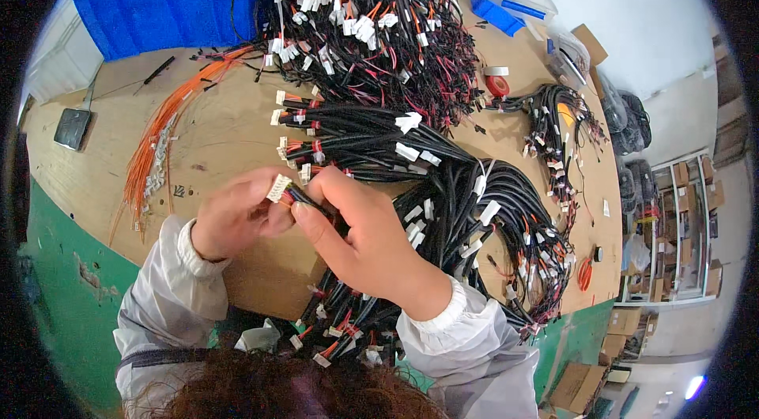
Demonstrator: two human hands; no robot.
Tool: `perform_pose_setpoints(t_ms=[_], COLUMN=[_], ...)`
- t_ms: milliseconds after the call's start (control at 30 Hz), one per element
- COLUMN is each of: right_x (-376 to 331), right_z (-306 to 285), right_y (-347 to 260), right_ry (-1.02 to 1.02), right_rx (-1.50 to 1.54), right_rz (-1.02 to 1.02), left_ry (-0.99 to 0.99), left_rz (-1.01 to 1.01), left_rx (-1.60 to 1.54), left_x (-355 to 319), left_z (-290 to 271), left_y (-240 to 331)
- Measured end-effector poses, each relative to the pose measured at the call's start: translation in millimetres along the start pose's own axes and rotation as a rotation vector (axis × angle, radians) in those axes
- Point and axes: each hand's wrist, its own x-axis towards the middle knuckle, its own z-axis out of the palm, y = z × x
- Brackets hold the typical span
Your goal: Sorting and organizing bundles of black cables with multiple white and red connectors at a factory workbench.
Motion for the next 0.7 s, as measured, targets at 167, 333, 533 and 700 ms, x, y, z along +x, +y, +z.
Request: perform_pose_setpoints(t_ms=[167, 333, 533, 700], right_x=[-1.6, -1.1, -1.6, -2.6], right_z=[0.1, 4.0, 7.7, 13.9], right_y=[-4.7, -0.2, 0.6, 1.1], right_ry=[-0.032, -0.044, 0.015, -0.016], right_rx=[-0.124, -0.09, -0.085, -0.315], right_rz=[-0.01, -0.011, -0.116, -0.12], left_ry=[0.106, 0.023, -0.015, 0.079], left_rz=[0.181, 0.067, 0.213, 0.376], left_rx=[0.469, 0.133, 0.402, 0.851], left_x=[-0.5, -1.9, -2.7, -5.9], left_z=[9.5, 4.8, 7.9, 1.8], left_y=[-0.2, -8.4, -10.7, -14.5])
